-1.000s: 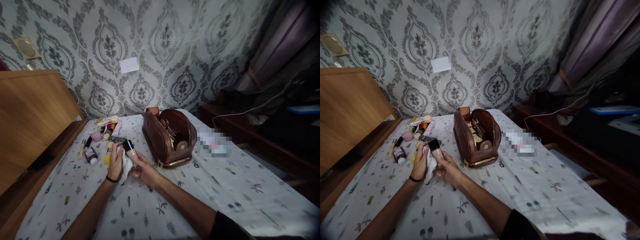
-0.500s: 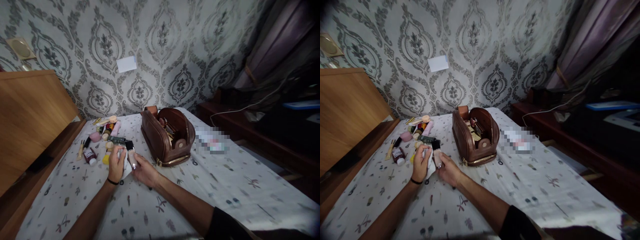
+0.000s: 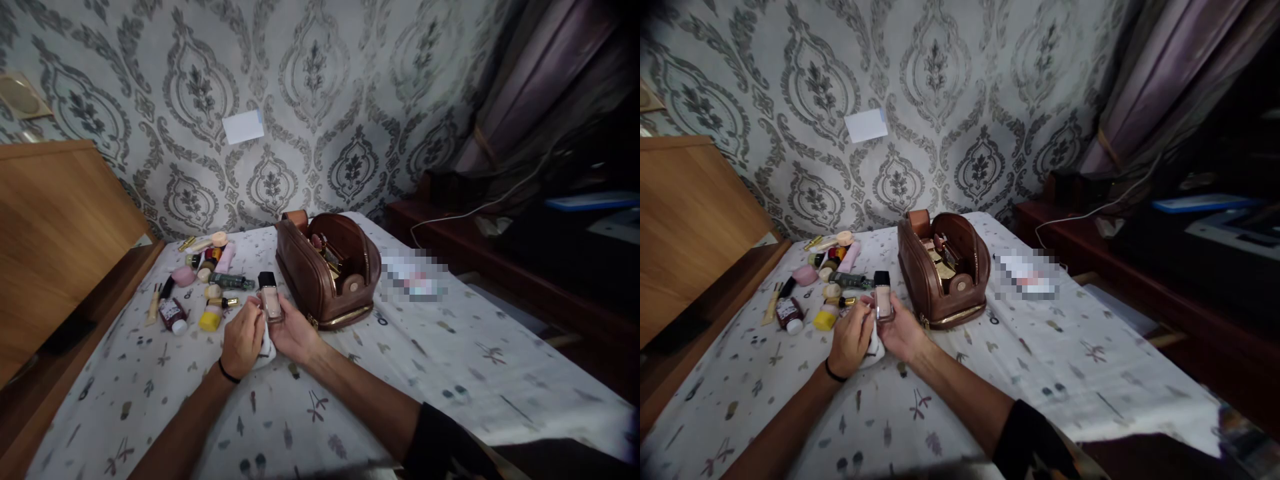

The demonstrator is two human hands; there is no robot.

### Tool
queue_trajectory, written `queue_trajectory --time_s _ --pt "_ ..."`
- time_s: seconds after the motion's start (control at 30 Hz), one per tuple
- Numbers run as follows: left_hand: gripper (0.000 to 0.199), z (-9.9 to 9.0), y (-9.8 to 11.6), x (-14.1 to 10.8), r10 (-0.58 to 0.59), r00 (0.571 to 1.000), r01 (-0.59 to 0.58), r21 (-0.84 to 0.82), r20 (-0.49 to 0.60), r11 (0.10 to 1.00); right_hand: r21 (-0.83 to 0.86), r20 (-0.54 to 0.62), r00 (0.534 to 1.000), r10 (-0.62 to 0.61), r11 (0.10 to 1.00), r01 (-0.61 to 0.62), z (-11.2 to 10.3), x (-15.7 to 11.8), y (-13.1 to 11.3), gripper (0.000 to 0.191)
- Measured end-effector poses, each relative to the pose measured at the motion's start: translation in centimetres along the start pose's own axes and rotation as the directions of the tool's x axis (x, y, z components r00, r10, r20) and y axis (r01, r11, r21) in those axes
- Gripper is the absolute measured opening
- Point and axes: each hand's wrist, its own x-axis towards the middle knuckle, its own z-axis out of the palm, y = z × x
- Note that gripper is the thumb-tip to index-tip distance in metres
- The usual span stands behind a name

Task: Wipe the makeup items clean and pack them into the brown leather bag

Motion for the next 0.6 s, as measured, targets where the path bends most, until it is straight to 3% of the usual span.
queue_trajectory --time_s 0.17,0.33,0.47,0.6 --pt "0.020 0.0 0.3 0.0 0.051 0.997 -0.051 0.000 0.061 0.999 -0.012 0.013 0.999 0.040 0.999 -0.040 -0.7 0.1 -0.4 0.047" --pt "0.019 -0.1 0.4 0.0 0.095 0.993 -0.094 -0.028 0.065 0.995 -0.031 -0.031 1.000 0.000 1.000 -0.001 -1.4 0.5 -0.1 0.044" --pt "0.019 -0.3 0.7 0.1 0.163 0.986 -0.165 0.089 0.025 0.982 -0.026 -0.099 0.995 -0.032 0.999 0.030 -1.2 0.8 0.7 0.039" --pt "0.016 -0.5 1.2 0.4 0.190 0.981 -0.181 0.187 -0.032 0.966 -0.042 -0.082 0.992 -0.100 0.994 0.097 -0.8 0.7 1.7 0.032"
